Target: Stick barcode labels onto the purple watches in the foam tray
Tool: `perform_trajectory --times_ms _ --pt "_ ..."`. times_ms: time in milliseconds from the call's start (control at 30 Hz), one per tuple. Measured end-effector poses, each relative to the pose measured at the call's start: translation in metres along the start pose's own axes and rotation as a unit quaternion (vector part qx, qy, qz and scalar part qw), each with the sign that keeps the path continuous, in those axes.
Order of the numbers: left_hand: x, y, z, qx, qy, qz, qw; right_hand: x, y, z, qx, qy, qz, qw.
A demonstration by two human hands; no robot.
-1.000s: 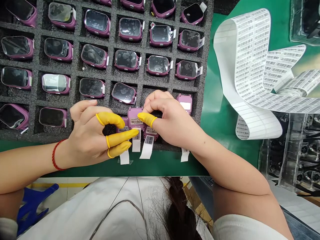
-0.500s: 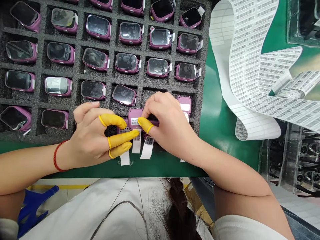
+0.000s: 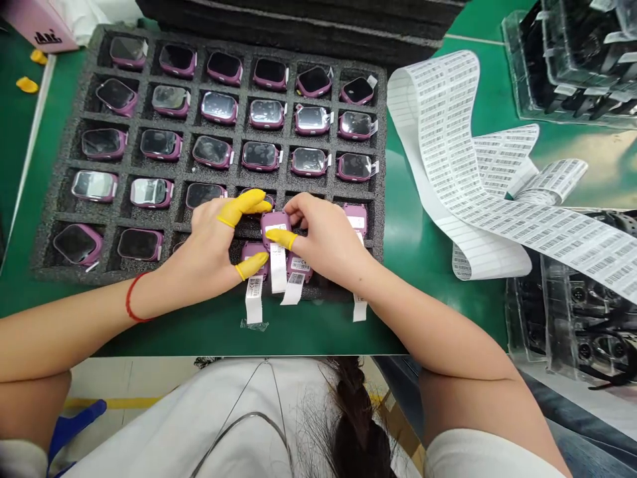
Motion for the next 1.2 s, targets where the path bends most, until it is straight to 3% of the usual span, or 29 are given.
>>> perform_trajectory --times_ms 100,233,367,467,600,733,767,867,933,1033,1133,1200 --pt "-0.004 0.004 0.004 -0.003 0.017 -0.011 1.0 0.002 0.003 0.005 0.005 -0.005 0.017 1.0" --pt "-0.01 0.007 0.007 -0.016 0.042 -0.015 0.999 0.003 0.001 0.005 -0.013 0.077 0.038 0.996" --pt "-0.019 0.018 0.003 -0.017 0.03 0.003 0.999 -0.001 0.001 -0.006 -0.02 0.149 0.048 0.987" --pt "-0.024 0.039 -0.002 -0.012 0.036 0.014 0.999 -0.009 0.007 -0.018 -0.047 0.164 0.037 0.985" --pt "-0.023 0.075 0.0 0.039 0.03 0.022 0.999 -0.019 0.014 -0.03 -0.077 0.049 0.035 0.995" --pt "-0.018 0.093 0.003 0.069 0.018 0.012 0.997 -0.021 0.018 -0.048 -0.046 -0.094 -0.018 0.994" --pt "-0.017 0.094 0.004 0.078 0.016 0.011 0.997 -0.024 0.019 -0.056 -0.058 -0.12 -0.027 0.991" --pt "-0.019 0.094 0.006 0.099 0.034 0.031 0.994 -0.043 0.026 -0.085 -0.178 -0.18 -0.003 0.967" --pt "-0.02 0.093 0.007 0.077 0.078 0.054 0.993 -0.062 0.034 -0.094 -0.179 -0.204 0.025 0.962" --pt "-0.017 0.092 0.002 -0.008 0.112 0.066 0.991 -0.083 0.044 -0.095 -0.174 -0.221 0.023 0.959" --pt "-0.009 0.087 -0.011 -0.078 0.052 0.052 0.994 -0.088 0.046 -0.092 -0.168 -0.194 0.015 0.966" --pt "-0.005 0.08 -0.019 -0.092 -0.001 0.037 0.995 -0.083 0.044 -0.091 -0.135 -0.154 0.029 0.978"
Point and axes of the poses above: each hand's wrist, its own y-axis towards the middle knuckle, its own z-axis out of the palm, x = y × z, the point moved 3 cm from there along y, towards the middle knuckle, and after that the axes turned 1 degree about x, right-handed, at the moved point
